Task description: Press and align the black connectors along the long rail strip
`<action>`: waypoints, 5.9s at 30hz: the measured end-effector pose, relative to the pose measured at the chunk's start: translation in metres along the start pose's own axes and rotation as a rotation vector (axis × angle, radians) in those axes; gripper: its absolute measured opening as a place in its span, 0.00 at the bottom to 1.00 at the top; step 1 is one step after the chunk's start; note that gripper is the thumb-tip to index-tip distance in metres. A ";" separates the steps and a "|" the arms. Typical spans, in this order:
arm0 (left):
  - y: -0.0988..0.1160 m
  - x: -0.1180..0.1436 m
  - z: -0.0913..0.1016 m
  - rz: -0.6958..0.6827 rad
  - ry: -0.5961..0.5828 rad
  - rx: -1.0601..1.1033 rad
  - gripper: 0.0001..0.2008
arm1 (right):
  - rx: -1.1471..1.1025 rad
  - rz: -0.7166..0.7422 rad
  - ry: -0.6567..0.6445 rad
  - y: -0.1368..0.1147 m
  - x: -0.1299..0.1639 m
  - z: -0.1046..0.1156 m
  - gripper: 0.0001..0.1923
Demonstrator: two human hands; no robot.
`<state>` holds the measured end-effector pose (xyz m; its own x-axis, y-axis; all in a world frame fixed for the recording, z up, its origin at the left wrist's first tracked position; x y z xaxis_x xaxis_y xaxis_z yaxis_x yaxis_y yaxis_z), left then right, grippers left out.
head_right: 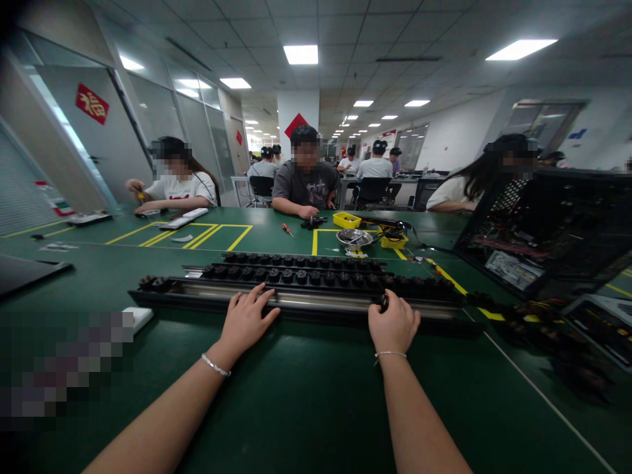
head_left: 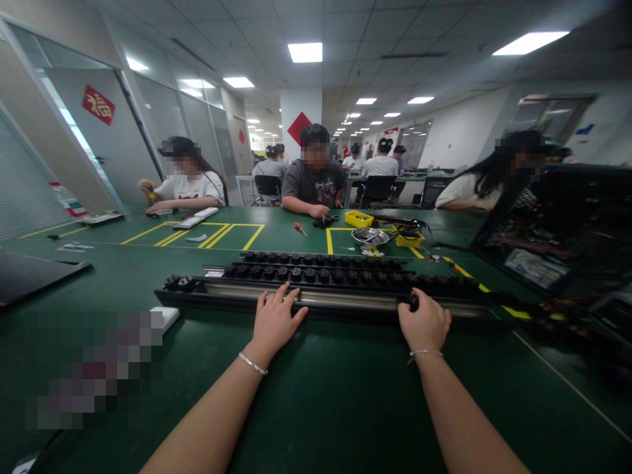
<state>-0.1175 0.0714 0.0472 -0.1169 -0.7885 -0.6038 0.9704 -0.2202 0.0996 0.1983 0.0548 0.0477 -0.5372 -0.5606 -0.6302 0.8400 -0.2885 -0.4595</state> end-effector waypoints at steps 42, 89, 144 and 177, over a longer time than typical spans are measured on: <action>-0.002 0.000 -0.004 -0.026 -0.008 -0.005 0.24 | 0.018 0.053 -0.033 0.011 -0.009 0.003 0.24; 0.000 0.000 0.000 -0.026 -0.005 -0.002 0.23 | 0.057 0.010 -0.002 0.022 -0.015 0.006 0.21; -0.002 0.001 -0.003 -0.033 0.006 -0.009 0.24 | 0.088 -0.115 0.042 0.053 -0.027 0.007 0.22; -0.002 0.001 -0.003 -0.042 0.023 -0.001 0.23 | 0.142 -0.098 -0.091 0.070 -0.033 0.004 0.27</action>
<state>-0.1193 0.0729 0.0437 -0.1524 -0.7655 -0.6252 0.9650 -0.2519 0.0733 0.2756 0.0498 0.0391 -0.6136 -0.5904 -0.5243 0.7895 -0.4481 -0.4193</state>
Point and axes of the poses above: each hand's wrist, its own x-axis away from the middle knuckle, its own z-axis out of the back of the hand, y = z × x, the point moved 6 cm from there along -x, towards the middle knuckle, and after that the axes turned 10 degrees about y, right-handed, at the moved point
